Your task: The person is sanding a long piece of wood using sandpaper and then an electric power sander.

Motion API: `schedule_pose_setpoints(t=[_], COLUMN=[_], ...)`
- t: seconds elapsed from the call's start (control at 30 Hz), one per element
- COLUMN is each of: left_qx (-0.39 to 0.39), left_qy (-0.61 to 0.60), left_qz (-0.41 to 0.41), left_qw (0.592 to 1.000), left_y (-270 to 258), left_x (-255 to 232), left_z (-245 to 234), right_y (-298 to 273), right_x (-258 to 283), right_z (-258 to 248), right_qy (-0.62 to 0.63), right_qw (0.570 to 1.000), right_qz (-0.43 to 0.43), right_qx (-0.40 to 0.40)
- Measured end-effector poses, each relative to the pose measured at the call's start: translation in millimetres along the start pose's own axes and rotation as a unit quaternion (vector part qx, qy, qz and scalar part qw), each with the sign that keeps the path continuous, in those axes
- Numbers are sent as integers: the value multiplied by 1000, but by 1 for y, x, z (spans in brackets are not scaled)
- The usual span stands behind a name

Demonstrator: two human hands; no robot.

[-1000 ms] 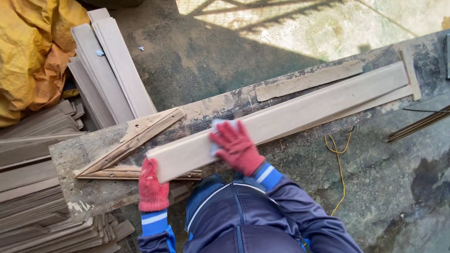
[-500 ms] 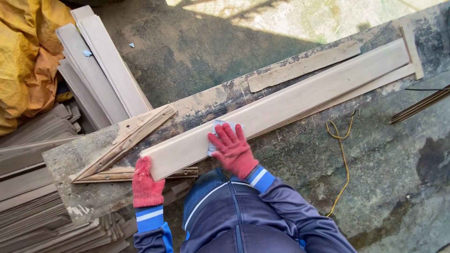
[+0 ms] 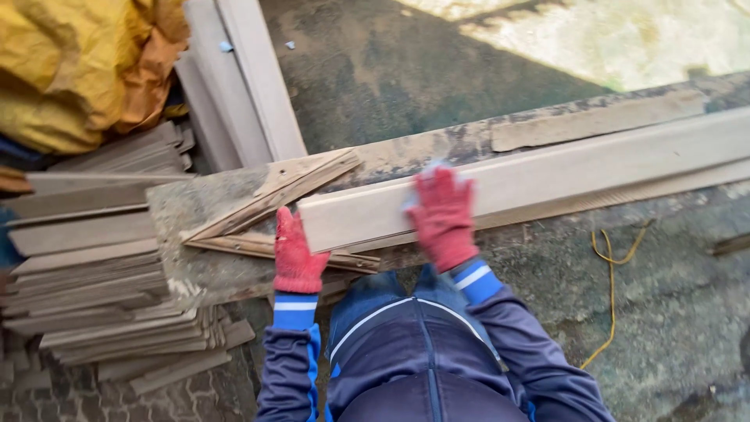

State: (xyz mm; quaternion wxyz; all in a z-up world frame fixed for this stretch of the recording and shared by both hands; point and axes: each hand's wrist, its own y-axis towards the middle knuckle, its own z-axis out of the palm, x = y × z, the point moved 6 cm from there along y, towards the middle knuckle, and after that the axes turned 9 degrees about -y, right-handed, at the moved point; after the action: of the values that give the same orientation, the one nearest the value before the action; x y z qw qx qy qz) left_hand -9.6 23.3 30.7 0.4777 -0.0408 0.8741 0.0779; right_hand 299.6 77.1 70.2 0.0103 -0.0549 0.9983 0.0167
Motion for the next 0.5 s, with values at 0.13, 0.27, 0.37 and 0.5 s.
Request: schedule_pose_setpoints(t=[0.13, 0.27, 0.37, 0.5], left_qx=[-148, -97, -82, -71], left_qy=[-723, -779, -770, -761], left_qz=[-424, -386, -418, -430], left_qw=[526, 484, 475, 481], left_y=[-15, -13, 10, 8], left_x=[41, 6, -71, -68], left_z=[24, 7, -10, -13], right_y=[-9, -12, -2, -6], right_x=[168, 185, 128, 108], right_z=[-24, -59, -41, -51], right_qy=[88, 89, 79, 27], right_qw=[955, 914, 944, 962], right_qz=[-277, -385, -313, -260], right_qx=[-62, -97, -72, -84])
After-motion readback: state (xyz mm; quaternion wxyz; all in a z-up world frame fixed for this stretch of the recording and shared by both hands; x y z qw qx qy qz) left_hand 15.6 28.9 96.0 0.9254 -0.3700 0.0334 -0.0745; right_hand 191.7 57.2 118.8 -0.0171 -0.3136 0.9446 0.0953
